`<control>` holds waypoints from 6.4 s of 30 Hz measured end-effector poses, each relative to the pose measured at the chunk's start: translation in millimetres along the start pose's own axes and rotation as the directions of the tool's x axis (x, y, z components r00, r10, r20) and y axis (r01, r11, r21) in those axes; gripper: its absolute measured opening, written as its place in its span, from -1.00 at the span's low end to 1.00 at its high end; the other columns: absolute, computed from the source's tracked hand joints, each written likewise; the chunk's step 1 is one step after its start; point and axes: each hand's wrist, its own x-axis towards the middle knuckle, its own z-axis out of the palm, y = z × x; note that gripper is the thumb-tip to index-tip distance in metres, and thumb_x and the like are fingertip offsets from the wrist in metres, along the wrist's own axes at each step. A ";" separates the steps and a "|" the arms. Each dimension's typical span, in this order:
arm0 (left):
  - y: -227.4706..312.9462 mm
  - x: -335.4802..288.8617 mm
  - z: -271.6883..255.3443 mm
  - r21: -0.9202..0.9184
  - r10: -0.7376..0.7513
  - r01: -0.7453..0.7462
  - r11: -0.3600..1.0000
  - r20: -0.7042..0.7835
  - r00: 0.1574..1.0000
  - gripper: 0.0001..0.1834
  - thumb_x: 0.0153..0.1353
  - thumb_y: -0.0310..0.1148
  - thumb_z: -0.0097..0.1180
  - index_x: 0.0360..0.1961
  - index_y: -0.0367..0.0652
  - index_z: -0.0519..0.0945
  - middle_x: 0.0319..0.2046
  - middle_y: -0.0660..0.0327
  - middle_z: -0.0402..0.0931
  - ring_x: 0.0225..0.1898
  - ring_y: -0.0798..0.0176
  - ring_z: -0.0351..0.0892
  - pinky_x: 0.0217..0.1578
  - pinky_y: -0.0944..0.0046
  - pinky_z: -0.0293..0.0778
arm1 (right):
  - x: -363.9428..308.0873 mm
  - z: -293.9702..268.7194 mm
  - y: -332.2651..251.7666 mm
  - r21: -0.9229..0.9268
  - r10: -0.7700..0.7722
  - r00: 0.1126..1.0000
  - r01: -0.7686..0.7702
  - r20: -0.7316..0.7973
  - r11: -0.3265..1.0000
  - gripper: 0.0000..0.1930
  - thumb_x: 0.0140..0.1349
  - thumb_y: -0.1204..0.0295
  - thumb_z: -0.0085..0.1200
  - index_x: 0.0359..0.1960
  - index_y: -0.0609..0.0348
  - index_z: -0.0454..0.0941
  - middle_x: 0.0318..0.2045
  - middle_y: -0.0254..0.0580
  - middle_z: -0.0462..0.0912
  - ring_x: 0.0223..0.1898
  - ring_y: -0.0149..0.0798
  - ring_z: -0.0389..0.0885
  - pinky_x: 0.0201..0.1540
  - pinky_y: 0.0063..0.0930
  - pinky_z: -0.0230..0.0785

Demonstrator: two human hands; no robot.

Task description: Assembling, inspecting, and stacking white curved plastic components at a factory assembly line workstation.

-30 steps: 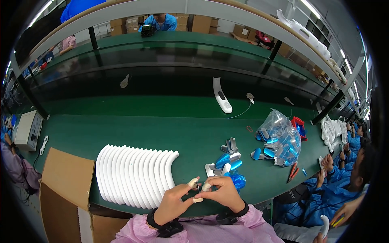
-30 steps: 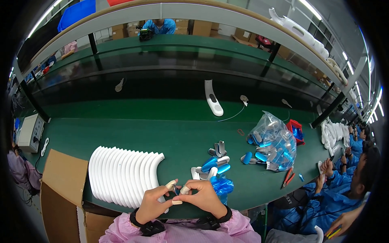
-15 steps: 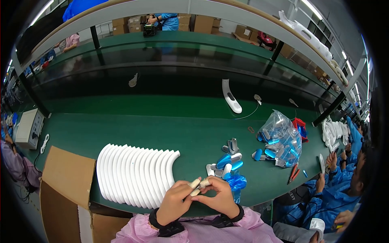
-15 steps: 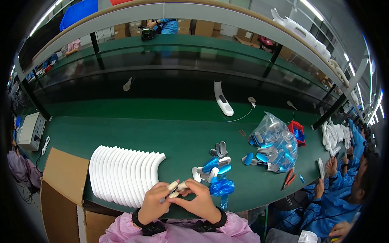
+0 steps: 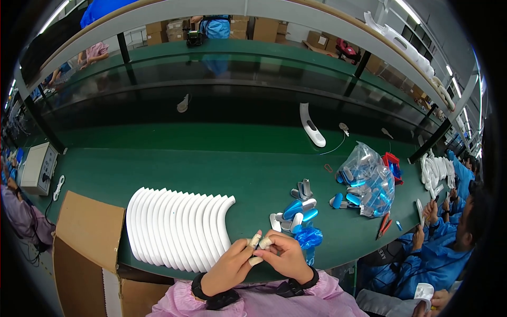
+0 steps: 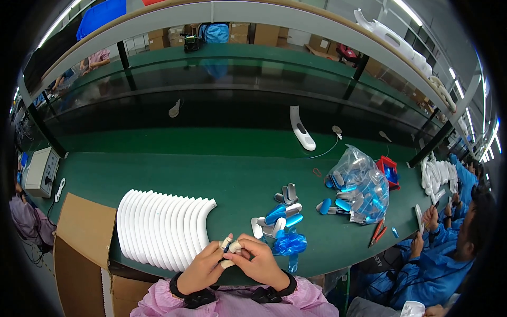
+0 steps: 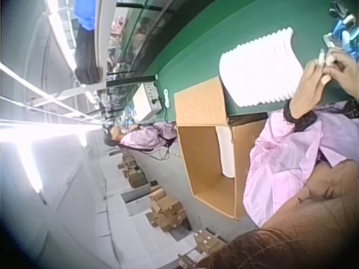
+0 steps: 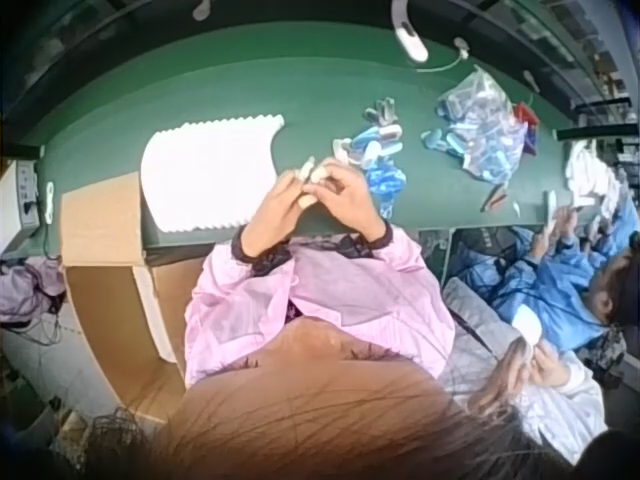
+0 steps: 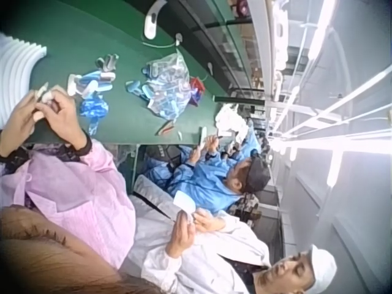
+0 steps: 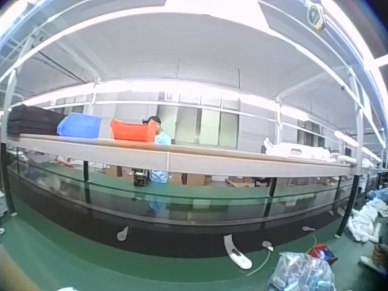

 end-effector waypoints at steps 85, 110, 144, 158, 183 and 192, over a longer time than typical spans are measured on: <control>-1.2 8.5 -10.2 0.277 0.046 0.037 0.960 -0.289 0.956 -0.73 -0.12 -0.41 0.37 -0.32 -0.15 0.63 -0.48 0.27 0.57 -0.32 0.20 0.49 -0.19 0.25 0.28 | 24.0 -7.8 -1.8 0.635 0.291 0.956 -0.196 -0.048 0.747 -0.57 0.24 0.65 -0.03 0.16 0.36 0.28 -0.31 -0.26 0.55 -0.32 -0.46 0.54 -0.25 -0.54 0.42; -8.4 0.2 2.6 0.616 -0.052 0.242 0.749 -0.311 0.949 -0.57 -0.15 -0.18 0.34 -0.45 -0.37 0.53 0.03 -0.19 0.38 0.09 -0.17 0.26 -0.11 -0.05 0.16 | 20.6 -18.2 -5.9 0.460 0.256 0.955 -0.161 -0.150 0.873 -0.39 0.17 0.73 0.01 0.27 0.30 0.11 -0.20 -0.15 0.48 -0.48 -0.33 0.59 -0.44 -0.54 0.53; -11.8 -16.5 -15.0 -0.893 -0.436 0.330 0.306 0.177 0.883 -0.29 0.10 -0.73 0.06 0.29 -0.27 0.11 0.11 0.16 0.33 0.15 0.32 0.37 0.13 0.28 0.36 | 36.8 -6.0 -29.2 -0.527 -0.382 0.811 0.581 0.444 0.620 -0.62 0.08 0.42 0.20 -0.02 0.11 0.52 -0.26 -0.32 0.55 -0.14 -0.17 0.44 -0.13 -0.31 0.24; -12.3 -13.3 -17.3 -0.939 -0.352 0.329 0.101 0.276 0.894 -0.20 0.08 -0.67 0.19 0.31 -0.28 0.05 0.10 0.11 0.37 0.11 0.28 0.44 0.08 0.27 0.44 | 35.2 -15.2 -26.6 -0.398 -0.243 0.888 0.401 0.391 0.825 -0.59 0.13 0.46 0.17 0.05 0.13 0.47 -0.29 -0.25 0.54 -0.20 -0.18 0.43 -0.12 -0.34 0.23; -3.8 -11.0 -3.7 -0.750 -0.378 0.290 0.594 0.058 0.924 -0.27 0.15 -0.67 0.08 0.31 -0.23 0.04 0.12 0.14 0.33 0.14 0.30 0.38 0.14 0.29 0.30 | 14.8 3.8 7.7 -0.232 -0.120 0.992 0.108 -0.038 0.967 -0.50 0.08 0.39 0.26 0.05 0.26 0.41 -0.09 -0.04 0.51 -0.06 -0.22 0.50 -0.11 -0.41 0.35; -15.1 7.0 -12.9 0.134 -0.103 0.166 0.977 -0.380 0.919 -0.30 0.20 -0.48 0.03 0.33 -0.37 0.04 0.15 -0.09 0.19 0.13 -0.08 0.22 0.19 0.08 0.12 | 48.1 -19.0 -0.6 0.326 0.364 0.864 -0.475 0.347 0.817 -0.58 0.26 0.42 0.12 0.08 0.24 0.27 -0.52 -0.33 0.56 -0.68 -0.52 0.50 -0.70 -0.68 0.34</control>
